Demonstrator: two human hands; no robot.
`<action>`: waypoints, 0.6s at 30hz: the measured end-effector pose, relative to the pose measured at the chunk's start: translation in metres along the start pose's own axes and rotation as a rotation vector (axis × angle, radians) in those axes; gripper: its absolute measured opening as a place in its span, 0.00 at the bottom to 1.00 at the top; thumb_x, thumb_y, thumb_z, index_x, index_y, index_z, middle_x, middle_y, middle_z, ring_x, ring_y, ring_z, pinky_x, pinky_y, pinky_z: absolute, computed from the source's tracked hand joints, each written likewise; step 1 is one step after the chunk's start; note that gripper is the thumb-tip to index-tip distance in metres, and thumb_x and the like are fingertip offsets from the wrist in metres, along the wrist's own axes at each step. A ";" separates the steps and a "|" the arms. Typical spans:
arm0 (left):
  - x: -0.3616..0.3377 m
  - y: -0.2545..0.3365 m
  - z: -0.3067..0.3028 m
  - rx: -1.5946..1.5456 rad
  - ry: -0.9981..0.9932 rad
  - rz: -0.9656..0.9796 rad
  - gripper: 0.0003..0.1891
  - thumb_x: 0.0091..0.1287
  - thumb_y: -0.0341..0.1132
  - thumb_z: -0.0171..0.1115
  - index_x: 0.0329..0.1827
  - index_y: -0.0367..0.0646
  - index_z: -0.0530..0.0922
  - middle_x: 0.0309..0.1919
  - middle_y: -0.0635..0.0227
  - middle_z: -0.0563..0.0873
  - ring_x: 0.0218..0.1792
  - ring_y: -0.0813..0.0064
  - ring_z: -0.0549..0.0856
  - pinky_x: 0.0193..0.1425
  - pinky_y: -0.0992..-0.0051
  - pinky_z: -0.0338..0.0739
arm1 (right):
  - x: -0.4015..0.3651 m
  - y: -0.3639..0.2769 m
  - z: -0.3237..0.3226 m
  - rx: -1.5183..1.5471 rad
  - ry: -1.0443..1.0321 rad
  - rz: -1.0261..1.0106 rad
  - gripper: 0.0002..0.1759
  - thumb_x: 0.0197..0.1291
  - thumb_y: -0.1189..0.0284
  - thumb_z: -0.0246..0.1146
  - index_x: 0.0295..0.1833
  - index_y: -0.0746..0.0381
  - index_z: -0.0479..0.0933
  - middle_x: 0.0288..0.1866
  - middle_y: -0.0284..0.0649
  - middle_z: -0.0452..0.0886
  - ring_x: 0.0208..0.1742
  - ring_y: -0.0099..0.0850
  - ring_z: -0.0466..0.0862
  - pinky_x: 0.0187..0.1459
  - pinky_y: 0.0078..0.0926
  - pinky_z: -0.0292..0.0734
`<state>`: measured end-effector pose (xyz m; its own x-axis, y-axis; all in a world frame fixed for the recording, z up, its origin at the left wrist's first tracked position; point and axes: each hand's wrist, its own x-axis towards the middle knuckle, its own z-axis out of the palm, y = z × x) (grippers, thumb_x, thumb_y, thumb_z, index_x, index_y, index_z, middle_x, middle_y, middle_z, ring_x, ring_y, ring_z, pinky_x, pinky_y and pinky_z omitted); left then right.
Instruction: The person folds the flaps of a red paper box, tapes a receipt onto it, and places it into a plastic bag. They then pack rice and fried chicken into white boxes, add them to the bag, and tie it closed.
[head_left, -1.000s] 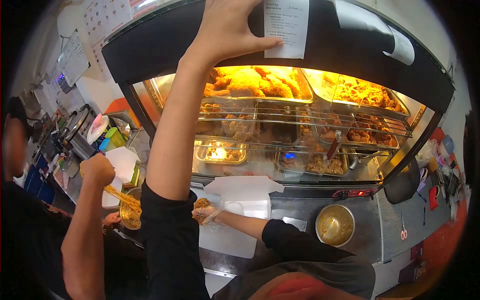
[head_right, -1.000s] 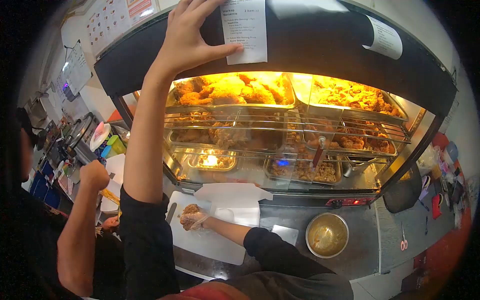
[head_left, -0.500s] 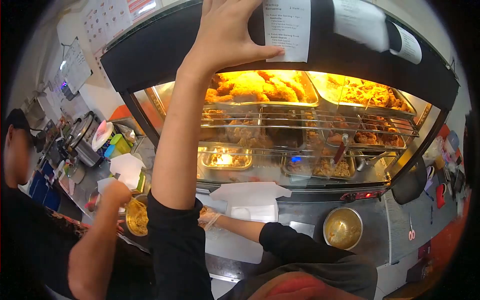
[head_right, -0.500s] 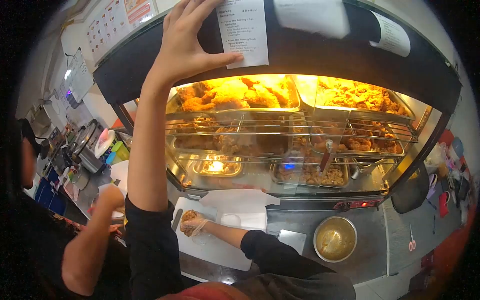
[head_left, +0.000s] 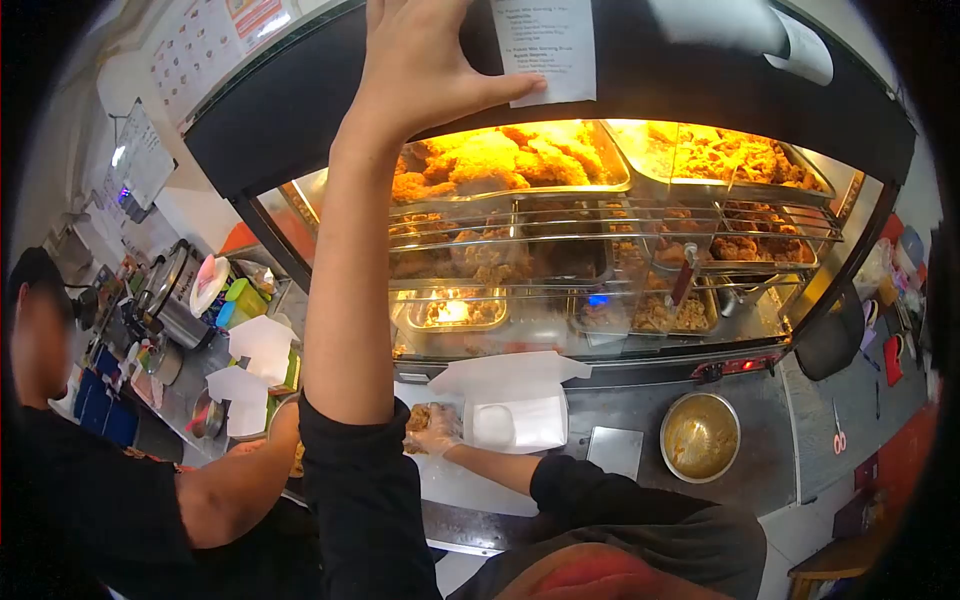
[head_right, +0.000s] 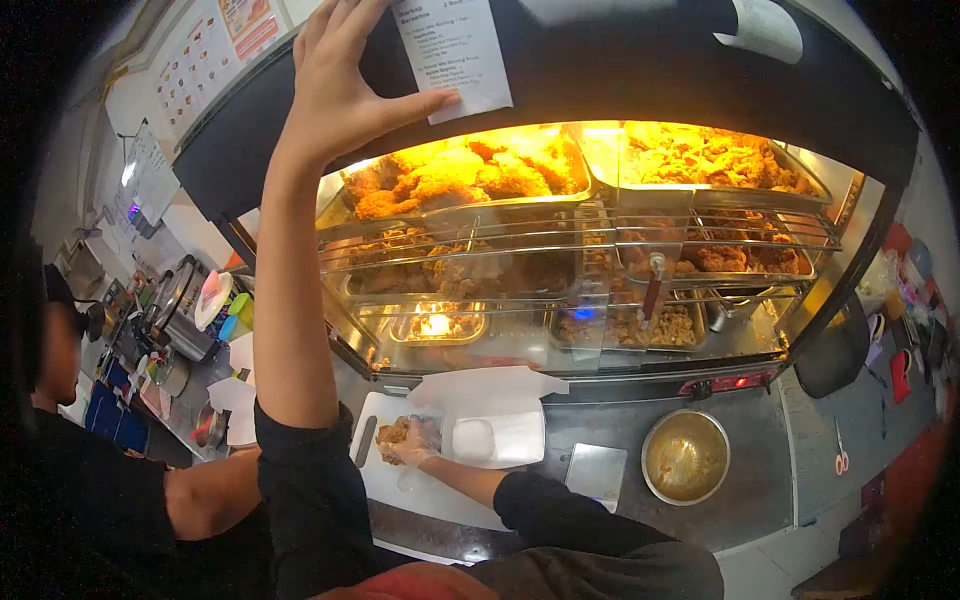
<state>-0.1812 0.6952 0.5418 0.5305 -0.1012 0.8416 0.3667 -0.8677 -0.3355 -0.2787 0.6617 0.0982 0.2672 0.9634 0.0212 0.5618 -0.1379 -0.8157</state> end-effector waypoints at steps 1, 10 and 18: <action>0.000 -0.001 0.000 -0.005 0.000 0.002 0.42 0.33 0.49 0.66 0.57 0.45 0.64 0.52 0.59 0.68 0.58 0.60 0.61 0.61 0.60 0.50 | -0.005 -0.006 -0.013 0.272 -0.230 0.092 0.40 0.26 0.63 0.74 0.48 0.60 0.64 0.44 0.44 0.70 0.41 0.31 0.75 0.45 0.30 0.70; 0.001 0.000 0.000 0.035 0.026 0.021 0.41 0.35 0.49 0.66 0.56 0.45 0.64 0.50 0.60 0.69 0.57 0.60 0.62 0.60 0.61 0.51 | 0.002 0.051 0.052 0.589 -0.418 0.075 0.47 0.21 0.57 0.74 0.50 0.63 0.59 0.43 0.45 0.70 0.46 0.36 0.72 0.48 0.30 0.68; 0.001 0.001 0.001 0.061 -0.009 0.005 0.43 0.34 0.50 0.67 0.57 0.44 0.63 0.51 0.57 0.68 0.57 0.58 0.61 0.60 0.61 0.51 | -0.020 -0.001 0.001 0.104 -0.207 0.225 0.47 0.26 0.56 0.71 0.51 0.64 0.56 0.48 0.49 0.66 0.52 0.41 0.68 0.52 0.34 0.64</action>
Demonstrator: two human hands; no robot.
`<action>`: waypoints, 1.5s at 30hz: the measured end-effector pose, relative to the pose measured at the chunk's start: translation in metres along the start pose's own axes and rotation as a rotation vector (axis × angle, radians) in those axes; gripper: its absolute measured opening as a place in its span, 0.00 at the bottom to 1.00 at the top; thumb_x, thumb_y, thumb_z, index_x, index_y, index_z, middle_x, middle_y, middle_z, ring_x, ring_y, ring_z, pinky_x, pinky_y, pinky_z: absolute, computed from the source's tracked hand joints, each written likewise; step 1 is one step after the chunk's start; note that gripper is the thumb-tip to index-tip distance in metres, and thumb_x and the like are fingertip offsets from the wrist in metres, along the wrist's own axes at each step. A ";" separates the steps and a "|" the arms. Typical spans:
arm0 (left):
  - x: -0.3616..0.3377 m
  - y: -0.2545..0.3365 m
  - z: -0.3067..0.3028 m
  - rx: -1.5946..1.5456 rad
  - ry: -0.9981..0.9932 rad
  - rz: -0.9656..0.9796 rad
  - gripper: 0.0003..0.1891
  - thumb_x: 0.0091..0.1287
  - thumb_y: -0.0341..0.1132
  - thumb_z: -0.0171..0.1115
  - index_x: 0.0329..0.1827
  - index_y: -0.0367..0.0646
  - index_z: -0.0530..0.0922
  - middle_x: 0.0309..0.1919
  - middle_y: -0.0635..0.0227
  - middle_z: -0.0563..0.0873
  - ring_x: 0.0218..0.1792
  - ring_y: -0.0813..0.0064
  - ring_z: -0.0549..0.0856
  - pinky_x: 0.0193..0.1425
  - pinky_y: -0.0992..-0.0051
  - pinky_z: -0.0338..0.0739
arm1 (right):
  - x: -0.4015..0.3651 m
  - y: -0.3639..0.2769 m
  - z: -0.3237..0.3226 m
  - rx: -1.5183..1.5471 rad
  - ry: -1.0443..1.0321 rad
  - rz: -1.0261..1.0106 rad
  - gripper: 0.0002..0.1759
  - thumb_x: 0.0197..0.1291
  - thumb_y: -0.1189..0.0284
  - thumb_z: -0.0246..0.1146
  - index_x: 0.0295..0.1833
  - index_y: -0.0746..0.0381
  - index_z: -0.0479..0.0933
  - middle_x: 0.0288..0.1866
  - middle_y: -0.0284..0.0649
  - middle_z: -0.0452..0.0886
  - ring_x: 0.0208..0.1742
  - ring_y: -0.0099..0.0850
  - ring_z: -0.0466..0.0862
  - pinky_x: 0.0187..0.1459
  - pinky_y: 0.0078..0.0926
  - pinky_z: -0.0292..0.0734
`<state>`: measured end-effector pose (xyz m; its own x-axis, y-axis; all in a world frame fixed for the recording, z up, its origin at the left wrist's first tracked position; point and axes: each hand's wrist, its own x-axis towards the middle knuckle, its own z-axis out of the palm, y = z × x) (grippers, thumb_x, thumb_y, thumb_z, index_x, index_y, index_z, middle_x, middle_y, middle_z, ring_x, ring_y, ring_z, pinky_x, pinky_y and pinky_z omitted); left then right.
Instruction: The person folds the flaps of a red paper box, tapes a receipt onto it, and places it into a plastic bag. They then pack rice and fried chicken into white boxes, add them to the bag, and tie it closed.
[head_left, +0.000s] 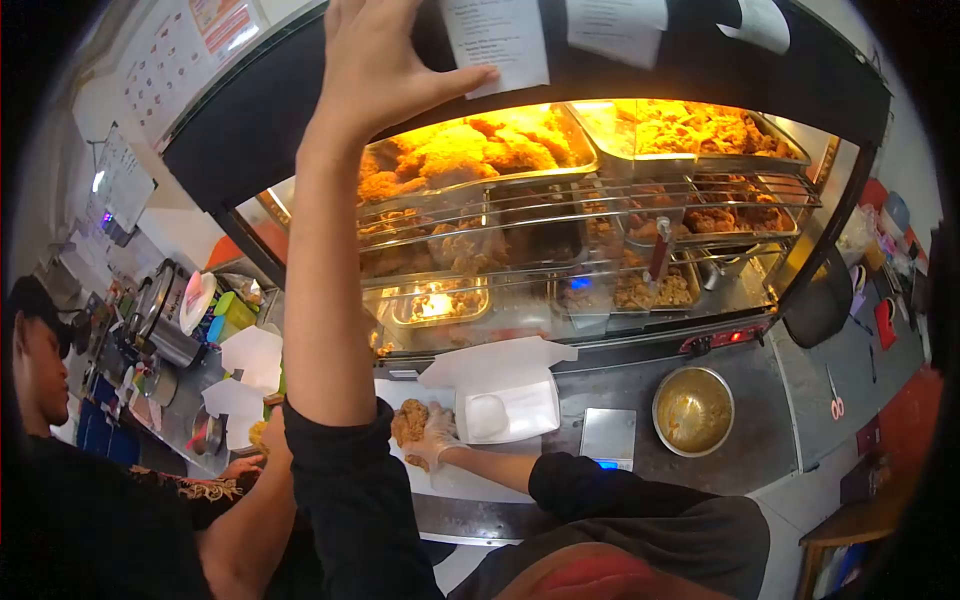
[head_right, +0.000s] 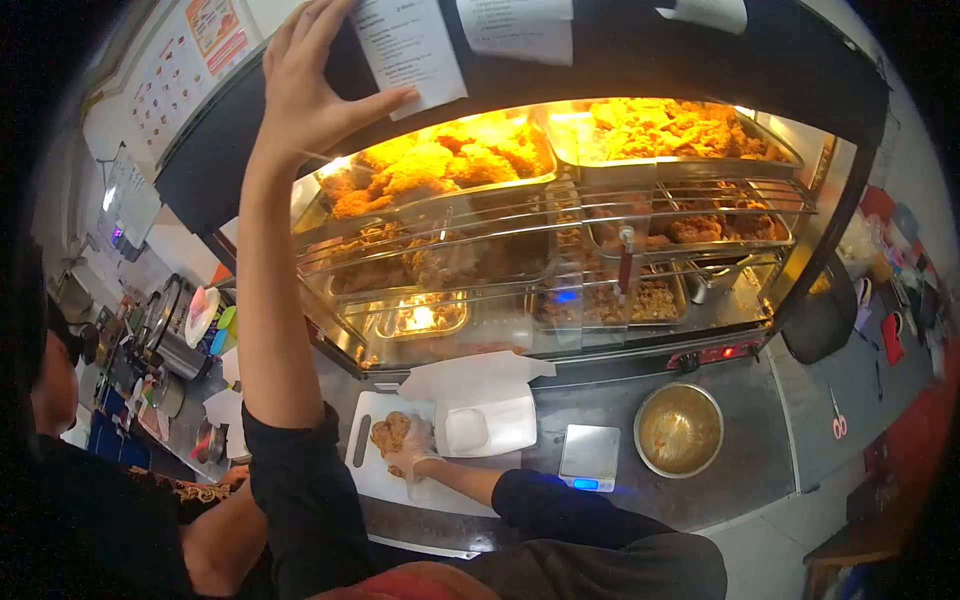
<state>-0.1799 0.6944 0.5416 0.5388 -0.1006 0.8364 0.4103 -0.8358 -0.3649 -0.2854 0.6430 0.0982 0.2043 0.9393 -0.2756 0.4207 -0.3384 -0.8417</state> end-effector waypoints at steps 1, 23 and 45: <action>0.001 0.000 0.000 -0.016 0.002 0.005 0.43 0.34 0.50 0.67 0.57 0.44 0.63 0.51 0.57 0.68 0.57 0.58 0.61 0.60 0.61 0.51 | -0.003 -0.005 -0.004 -0.034 0.050 -0.035 0.45 0.28 0.56 0.70 0.52 0.64 0.56 0.51 0.50 0.63 0.55 0.42 0.65 0.54 0.33 0.61; 0.083 0.071 -0.010 -0.011 -0.192 0.008 0.16 0.45 0.38 0.64 0.37 0.43 0.77 0.37 0.64 0.80 0.42 0.68 0.77 0.52 0.62 0.58 | -0.043 0.040 -0.140 1.176 -0.034 -0.236 0.23 0.52 0.70 0.60 0.51 0.58 0.58 0.41 0.37 0.69 0.36 0.23 0.74 0.34 0.18 0.72; 0.052 0.077 0.009 0.153 -0.240 0.062 0.46 0.33 0.40 0.71 0.58 0.40 0.57 0.53 0.56 0.63 0.55 0.59 0.63 0.63 0.58 0.52 | -0.058 0.056 -0.196 1.318 0.040 -0.064 0.13 0.51 0.70 0.59 0.43 0.58 0.67 0.39 0.36 0.76 0.33 0.26 0.77 0.31 0.18 0.69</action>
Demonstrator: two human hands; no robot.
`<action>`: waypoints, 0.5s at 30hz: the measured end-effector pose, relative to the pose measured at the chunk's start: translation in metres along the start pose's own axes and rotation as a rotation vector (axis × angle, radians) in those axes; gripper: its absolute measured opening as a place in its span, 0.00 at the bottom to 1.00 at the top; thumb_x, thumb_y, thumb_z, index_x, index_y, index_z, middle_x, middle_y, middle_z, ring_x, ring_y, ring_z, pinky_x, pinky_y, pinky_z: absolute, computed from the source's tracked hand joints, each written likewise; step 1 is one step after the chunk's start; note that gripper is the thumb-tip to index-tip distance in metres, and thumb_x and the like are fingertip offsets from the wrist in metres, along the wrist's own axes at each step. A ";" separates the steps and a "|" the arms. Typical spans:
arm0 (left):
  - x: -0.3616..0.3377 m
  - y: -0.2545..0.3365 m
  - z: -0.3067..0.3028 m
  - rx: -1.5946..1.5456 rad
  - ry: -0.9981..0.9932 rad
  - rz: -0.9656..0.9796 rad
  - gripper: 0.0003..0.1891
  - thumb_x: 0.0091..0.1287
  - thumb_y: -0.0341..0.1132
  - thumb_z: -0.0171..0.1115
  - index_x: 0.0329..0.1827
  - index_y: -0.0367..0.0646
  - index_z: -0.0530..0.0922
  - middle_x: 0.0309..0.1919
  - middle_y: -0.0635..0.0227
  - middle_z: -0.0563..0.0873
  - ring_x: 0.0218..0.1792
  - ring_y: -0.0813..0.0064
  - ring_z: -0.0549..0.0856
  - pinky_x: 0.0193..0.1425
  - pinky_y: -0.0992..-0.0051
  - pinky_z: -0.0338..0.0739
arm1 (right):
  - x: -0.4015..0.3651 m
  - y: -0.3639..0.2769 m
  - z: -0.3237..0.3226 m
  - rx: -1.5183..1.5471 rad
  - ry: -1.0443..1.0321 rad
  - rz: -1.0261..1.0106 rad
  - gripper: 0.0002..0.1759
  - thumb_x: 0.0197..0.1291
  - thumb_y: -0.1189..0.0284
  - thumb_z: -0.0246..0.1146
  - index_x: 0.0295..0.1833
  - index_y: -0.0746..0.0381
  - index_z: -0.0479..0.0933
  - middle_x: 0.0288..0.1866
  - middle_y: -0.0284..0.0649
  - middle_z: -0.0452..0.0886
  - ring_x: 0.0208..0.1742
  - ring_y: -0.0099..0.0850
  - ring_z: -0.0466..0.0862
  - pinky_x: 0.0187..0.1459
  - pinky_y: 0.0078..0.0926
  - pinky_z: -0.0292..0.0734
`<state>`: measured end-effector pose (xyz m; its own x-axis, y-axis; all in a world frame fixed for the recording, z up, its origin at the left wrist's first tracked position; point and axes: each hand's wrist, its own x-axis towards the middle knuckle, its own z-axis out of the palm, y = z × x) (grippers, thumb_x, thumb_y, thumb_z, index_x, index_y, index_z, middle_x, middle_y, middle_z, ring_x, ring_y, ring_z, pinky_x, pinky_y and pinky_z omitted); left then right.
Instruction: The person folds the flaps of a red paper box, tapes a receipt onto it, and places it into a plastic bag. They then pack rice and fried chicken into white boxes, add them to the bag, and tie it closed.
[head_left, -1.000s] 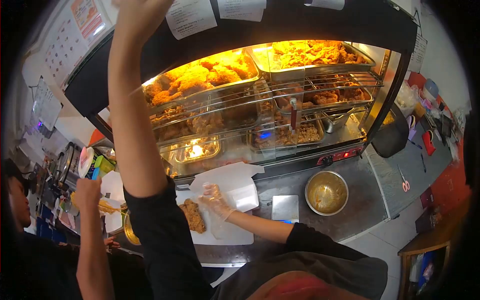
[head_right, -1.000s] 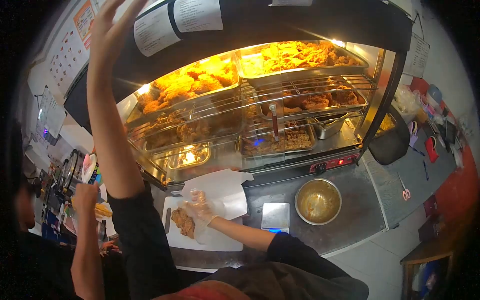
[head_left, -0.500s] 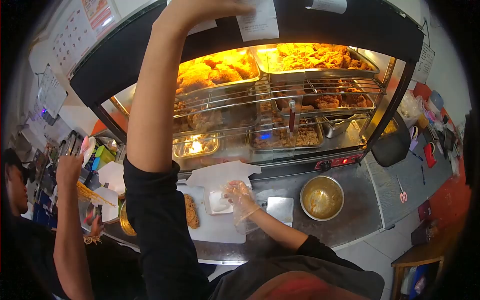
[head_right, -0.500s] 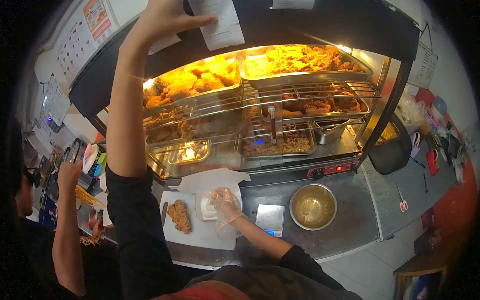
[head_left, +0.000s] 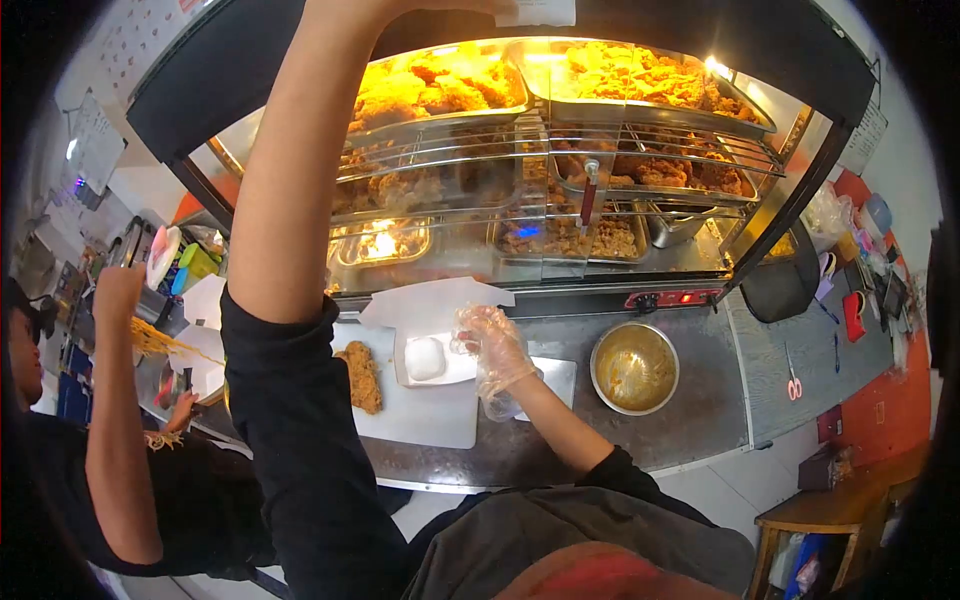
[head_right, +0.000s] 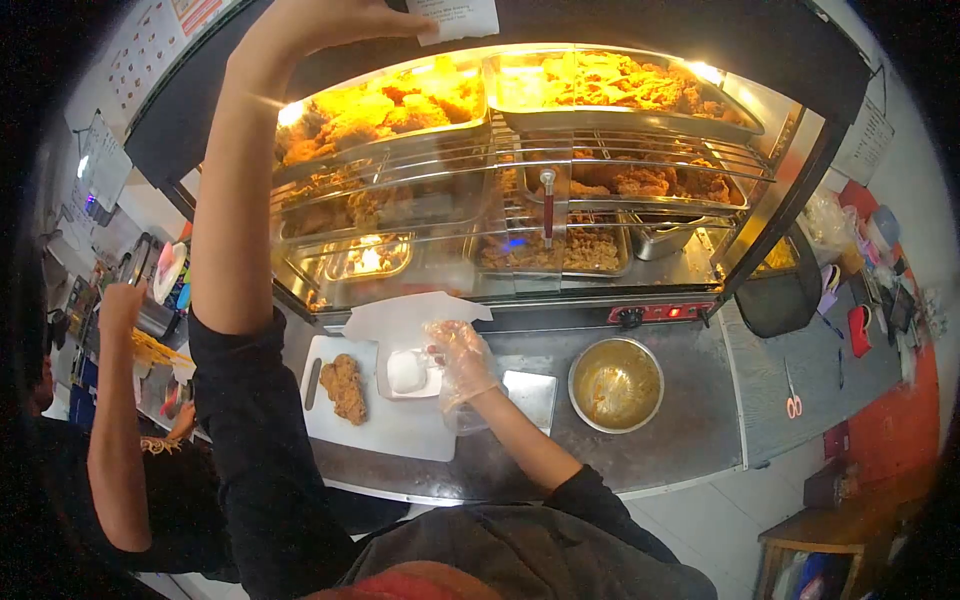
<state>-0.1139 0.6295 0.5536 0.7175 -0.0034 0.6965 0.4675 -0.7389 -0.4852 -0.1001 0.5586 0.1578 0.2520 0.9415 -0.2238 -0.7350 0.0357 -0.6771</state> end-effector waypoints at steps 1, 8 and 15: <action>-0.001 -0.002 0.003 0.032 0.059 0.040 0.46 0.33 0.40 0.71 0.59 0.41 0.57 0.54 0.56 0.62 0.56 0.59 0.63 0.63 0.57 0.52 | 0.001 -0.003 -0.001 -0.013 0.009 -0.003 0.13 0.52 0.69 0.60 0.42 0.59 0.68 0.36 0.34 0.75 0.30 0.23 0.76 0.28 0.16 0.69; 0.001 -0.009 0.010 0.006 0.116 0.042 0.48 0.33 0.41 0.72 0.60 0.43 0.55 0.54 0.58 0.63 0.56 0.63 0.64 0.62 0.55 0.52 | 0.008 -0.026 -0.015 0.169 0.020 -0.072 0.10 0.50 0.75 0.59 0.40 0.58 0.70 0.37 0.37 0.77 0.32 0.29 0.78 0.30 0.21 0.73; -0.005 0.000 0.001 -0.019 0.018 -0.071 0.49 0.34 0.40 0.73 0.62 0.47 0.53 0.53 0.63 0.67 0.56 0.69 0.65 0.61 0.56 0.52 | 0.000 -0.056 -0.016 0.259 0.042 -0.215 0.10 0.52 0.77 0.57 0.41 0.60 0.68 0.37 0.43 0.76 0.32 0.31 0.78 0.31 0.23 0.74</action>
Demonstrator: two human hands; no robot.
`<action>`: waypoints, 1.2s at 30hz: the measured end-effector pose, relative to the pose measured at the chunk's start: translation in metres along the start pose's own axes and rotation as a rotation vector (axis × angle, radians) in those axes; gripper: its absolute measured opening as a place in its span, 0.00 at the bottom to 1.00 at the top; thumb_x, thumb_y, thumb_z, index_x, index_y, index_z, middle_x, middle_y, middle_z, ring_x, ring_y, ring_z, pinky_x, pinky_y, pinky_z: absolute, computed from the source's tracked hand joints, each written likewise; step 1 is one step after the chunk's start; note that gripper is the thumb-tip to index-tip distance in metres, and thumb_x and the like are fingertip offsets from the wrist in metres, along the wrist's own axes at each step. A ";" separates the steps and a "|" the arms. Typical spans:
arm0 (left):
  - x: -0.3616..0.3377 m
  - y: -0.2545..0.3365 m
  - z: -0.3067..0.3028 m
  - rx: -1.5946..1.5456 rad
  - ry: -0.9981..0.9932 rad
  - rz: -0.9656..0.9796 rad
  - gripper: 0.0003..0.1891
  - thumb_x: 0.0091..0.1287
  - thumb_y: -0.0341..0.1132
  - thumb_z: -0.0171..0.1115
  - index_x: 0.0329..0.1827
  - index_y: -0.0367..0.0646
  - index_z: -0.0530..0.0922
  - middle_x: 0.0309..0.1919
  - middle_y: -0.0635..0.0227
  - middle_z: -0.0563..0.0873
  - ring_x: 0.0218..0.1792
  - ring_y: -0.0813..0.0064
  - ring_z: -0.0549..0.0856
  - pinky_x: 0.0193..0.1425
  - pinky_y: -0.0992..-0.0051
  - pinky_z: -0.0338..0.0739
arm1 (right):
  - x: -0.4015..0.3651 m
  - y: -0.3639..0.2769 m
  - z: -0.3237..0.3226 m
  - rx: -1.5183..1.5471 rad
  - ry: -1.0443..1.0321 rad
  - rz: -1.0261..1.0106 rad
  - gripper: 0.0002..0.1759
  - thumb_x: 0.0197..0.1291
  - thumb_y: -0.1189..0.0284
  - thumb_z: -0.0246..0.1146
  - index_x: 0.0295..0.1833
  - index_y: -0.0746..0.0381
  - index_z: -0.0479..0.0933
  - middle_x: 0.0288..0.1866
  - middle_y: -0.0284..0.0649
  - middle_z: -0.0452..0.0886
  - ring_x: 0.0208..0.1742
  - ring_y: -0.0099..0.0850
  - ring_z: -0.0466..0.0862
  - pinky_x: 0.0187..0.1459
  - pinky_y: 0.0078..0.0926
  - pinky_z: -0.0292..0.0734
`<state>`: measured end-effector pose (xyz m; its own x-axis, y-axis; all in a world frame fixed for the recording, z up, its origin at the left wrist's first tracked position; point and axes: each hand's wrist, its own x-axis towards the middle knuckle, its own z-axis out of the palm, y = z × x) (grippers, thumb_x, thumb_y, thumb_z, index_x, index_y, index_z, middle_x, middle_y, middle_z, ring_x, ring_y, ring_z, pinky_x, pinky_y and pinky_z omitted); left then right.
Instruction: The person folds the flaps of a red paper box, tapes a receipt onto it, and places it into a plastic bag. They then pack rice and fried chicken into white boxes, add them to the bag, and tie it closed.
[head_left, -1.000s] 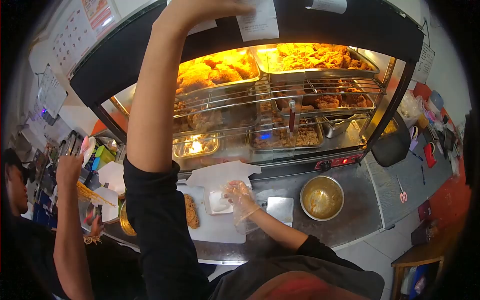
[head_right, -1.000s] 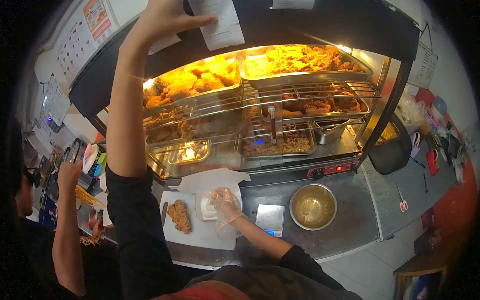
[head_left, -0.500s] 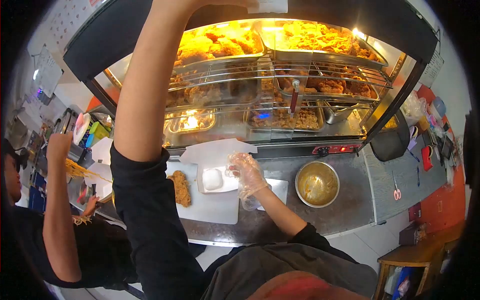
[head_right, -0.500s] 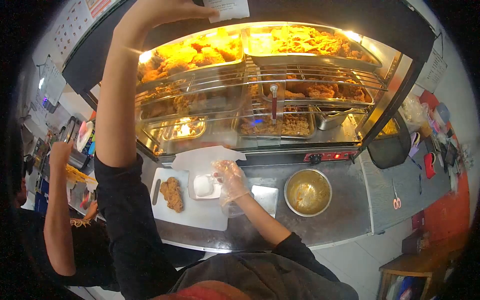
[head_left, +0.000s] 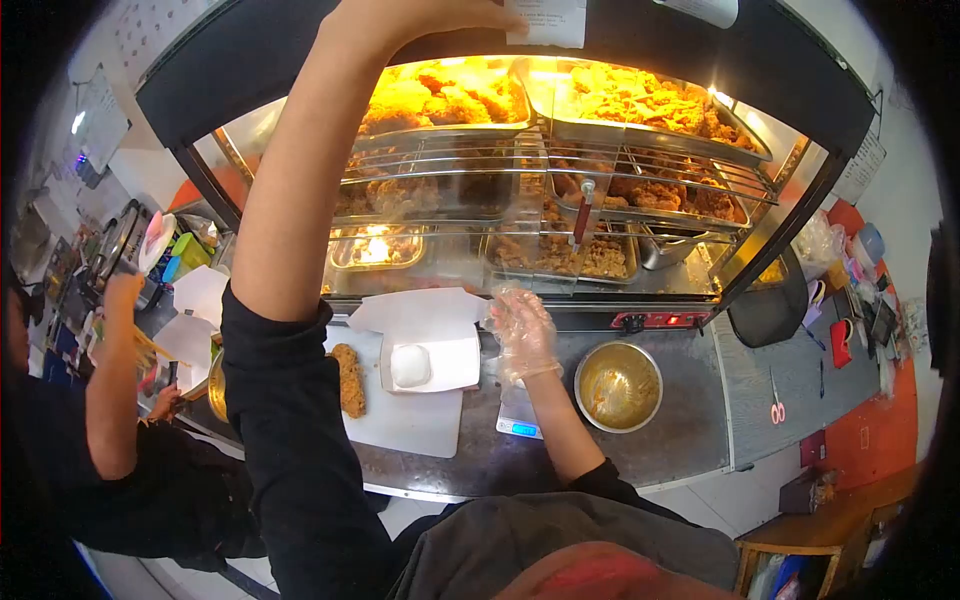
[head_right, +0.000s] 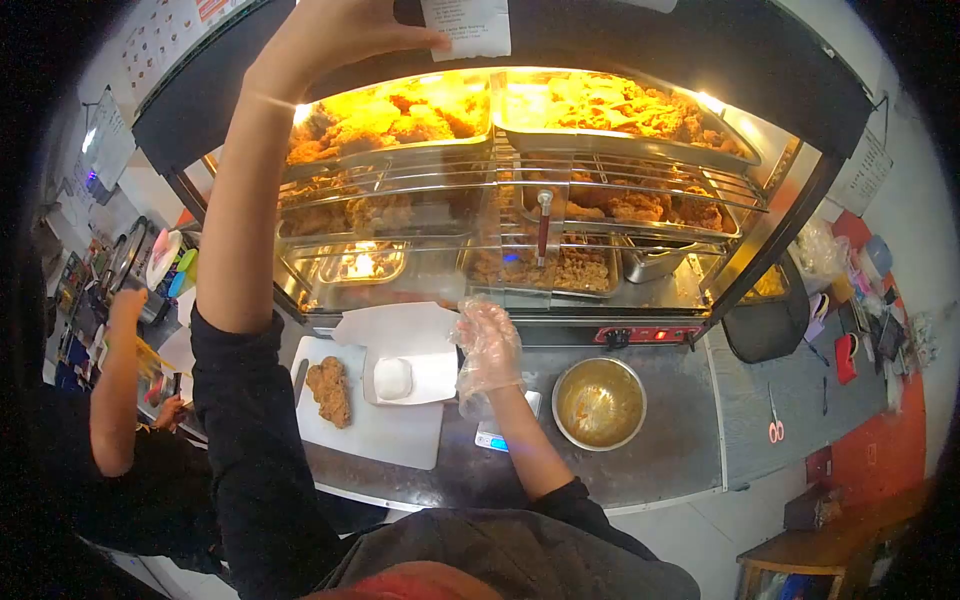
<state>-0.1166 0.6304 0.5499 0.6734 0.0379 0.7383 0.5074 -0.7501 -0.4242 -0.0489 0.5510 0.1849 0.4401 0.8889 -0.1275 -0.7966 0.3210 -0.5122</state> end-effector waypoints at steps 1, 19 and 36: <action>0.001 -0.007 0.010 0.019 0.083 0.032 0.50 0.34 0.41 0.73 0.62 0.49 0.52 0.53 0.64 0.67 0.56 0.69 0.65 0.60 0.54 0.51 | 0.000 -0.003 -0.001 0.005 0.019 -0.030 0.10 0.52 0.76 0.57 0.41 0.60 0.68 0.38 0.43 0.76 0.33 0.31 0.78 0.32 0.23 0.74; -0.010 -0.006 0.014 -0.104 0.253 -0.005 0.50 0.32 0.40 0.74 0.60 0.53 0.50 0.50 0.67 0.72 0.58 0.65 0.62 0.57 0.50 0.45 | -0.004 -0.117 0.022 -0.116 0.227 -1.050 0.13 0.49 0.81 0.58 0.42 0.63 0.66 0.39 0.40 0.72 0.35 0.27 0.73 0.38 0.22 0.72; -0.010 -0.001 0.016 -0.041 0.239 -0.039 0.50 0.29 0.38 0.75 0.58 0.51 0.51 0.52 0.67 0.70 0.58 0.71 0.63 0.59 0.60 0.46 | 0.033 -0.132 0.033 -1.458 0.198 -1.356 0.37 0.30 0.61 0.72 0.48 0.63 0.64 0.46 0.45 0.67 0.48 0.41 0.69 0.46 0.34 0.69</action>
<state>-0.1148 0.6415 0.5342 0.5054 -0.0862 0.8586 0.5050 -0.7773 -0.3753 0.0573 0.5489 0.2768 0.4670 0.2670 0.8430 0.8610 0.0796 -0.5023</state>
